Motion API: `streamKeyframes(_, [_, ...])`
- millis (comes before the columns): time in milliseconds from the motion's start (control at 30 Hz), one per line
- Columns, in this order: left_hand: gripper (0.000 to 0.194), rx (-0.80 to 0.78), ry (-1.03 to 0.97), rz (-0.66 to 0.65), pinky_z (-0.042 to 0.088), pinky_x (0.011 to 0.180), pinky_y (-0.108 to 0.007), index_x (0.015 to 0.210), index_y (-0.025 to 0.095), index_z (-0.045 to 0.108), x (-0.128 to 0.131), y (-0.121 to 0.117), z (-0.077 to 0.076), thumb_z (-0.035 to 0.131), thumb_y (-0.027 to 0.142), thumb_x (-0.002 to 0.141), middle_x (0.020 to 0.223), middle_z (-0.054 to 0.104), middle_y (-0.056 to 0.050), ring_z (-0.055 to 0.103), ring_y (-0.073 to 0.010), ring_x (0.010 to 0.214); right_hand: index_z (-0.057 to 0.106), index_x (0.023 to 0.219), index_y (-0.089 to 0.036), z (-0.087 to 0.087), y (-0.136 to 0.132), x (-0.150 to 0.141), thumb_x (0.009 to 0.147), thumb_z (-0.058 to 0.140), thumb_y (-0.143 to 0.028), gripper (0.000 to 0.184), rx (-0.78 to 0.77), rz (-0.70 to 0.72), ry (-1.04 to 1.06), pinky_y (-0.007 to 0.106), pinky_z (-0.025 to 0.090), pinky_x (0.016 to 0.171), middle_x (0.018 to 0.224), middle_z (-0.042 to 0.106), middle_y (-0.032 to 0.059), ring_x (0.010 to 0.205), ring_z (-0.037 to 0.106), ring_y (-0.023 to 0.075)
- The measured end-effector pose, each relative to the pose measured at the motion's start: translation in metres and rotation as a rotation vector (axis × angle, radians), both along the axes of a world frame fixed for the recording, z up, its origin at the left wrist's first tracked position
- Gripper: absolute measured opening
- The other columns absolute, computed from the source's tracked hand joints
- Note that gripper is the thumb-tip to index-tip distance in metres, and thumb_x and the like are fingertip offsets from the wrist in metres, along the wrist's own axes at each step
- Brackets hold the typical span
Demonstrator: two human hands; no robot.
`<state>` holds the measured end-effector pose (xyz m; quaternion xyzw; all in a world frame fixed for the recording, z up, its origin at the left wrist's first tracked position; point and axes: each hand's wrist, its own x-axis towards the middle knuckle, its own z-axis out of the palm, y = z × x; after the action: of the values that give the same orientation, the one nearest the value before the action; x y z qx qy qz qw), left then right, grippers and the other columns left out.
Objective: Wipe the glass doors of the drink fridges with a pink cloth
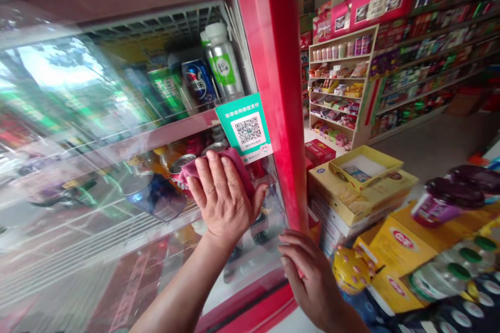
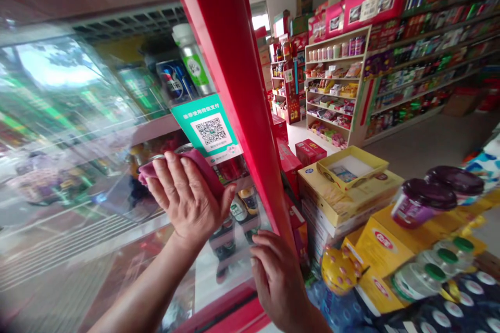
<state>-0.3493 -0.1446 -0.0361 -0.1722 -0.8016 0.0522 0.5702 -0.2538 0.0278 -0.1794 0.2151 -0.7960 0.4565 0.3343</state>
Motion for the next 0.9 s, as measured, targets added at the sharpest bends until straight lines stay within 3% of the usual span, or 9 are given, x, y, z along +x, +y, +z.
streamKeyframes(233, [0.113, -0.077, 0.025, 0.006, 0.001, 0.143, -0.052, 0.175, -0.002, 0.018, 0.001, -0.006, 0.004, 0.065, 0.068, 0.100, 0.183, 0.010, -0.022, 0.000, -0.0333, 0.176, 0.071, 0.115, -0.026, 0.002, -0.004, 0.004, 0.102, 0.057, -0.012, 0.024, 0.015, -0.026, 0.005, 0.039, 0.069, 0.102, 0.117, 0.081, 0.0085, 0.119, 0.078, 0.0240])
streamKeyframes(500, [0.101, -0.172, 0.007, -0.034, 0.003, 0.144, -0.050, 0.175, 0.002, 0.024, 0.009, -0.032, 0.010, 0.061, 0.063, 0.103, 0.179, 0.029, -0.020, 0.005, -0.0292, 0.175, 0.073, 0.114, -0.026, 0.012, -0.032, 0.005, 0.102, 0.058, -0.012, 0.024, 0.027, -0.010, 0.034, 0.039, 0.069, 0.101, 0.119, 0.082, 0.0084, 0.117, 0.079, 0.0244])
streamKeyframes(633, [0.101, -0.177, 0.018, -0.010, 0.006, 0.144, -0.051, 0.174, 0.002, 0.027, 0.019, -0.060, 0.015, 0.063, 0.063, 0.102, 0.176, 0.035, -0.021, 0.007, -0.0291, 0.175, 0.074, 0.114, -0.025, 0.020, -0.049, 0.006, 0.103, 0.058, -0.013, 0.023, 0.037, 0.000, 0.064, 0.039, 0.071, 0.098, 0.118, 0.083, 0.0088, 0.116, 0.080, 0.0249])
streamKeyframes(767, [0.103, -0.184, 0.034, 0.037, 0.008, 0.144, -0.051, 0.174, 0.001, 0.025, 0.034, -0.102, 0.022, 0.065, 0.062, 0.101, 0.178, 0.028, -0.022, 0.007, -0.0300, 0.175, 0.075, 0.115, -0.026, 0.027, -0.072, 0.009, 0.104, 0.058, -0.014, 0.023, 0.047, 0.033, 0.083, 0.039, 0.071, 0.098, 0.118, 0.083, 0.0091, 0.115, 0.081, 0.0248])
streamKeyframes(900, [0.105, -0.173, 0.041, 0.064, 0.009, 0.144, -0.052, 0.175, 0.004, 0.025, 0.049, -0.146, 0.027, 0.065, 0.065, 0.100, 0.177, 0.033, -0.022, 0.011, -0.0314, 0.174, 0.074, 0.115, -0.026, 0.033, -0.101, 0.014, 0.104, 0.058, -0.015, 0.023, 0.042, 0.077, 0.117, 0.037, 0.071, 0.098, 0.120, 0.082, 0.0089, 0.116, 0.080, 0.0242])
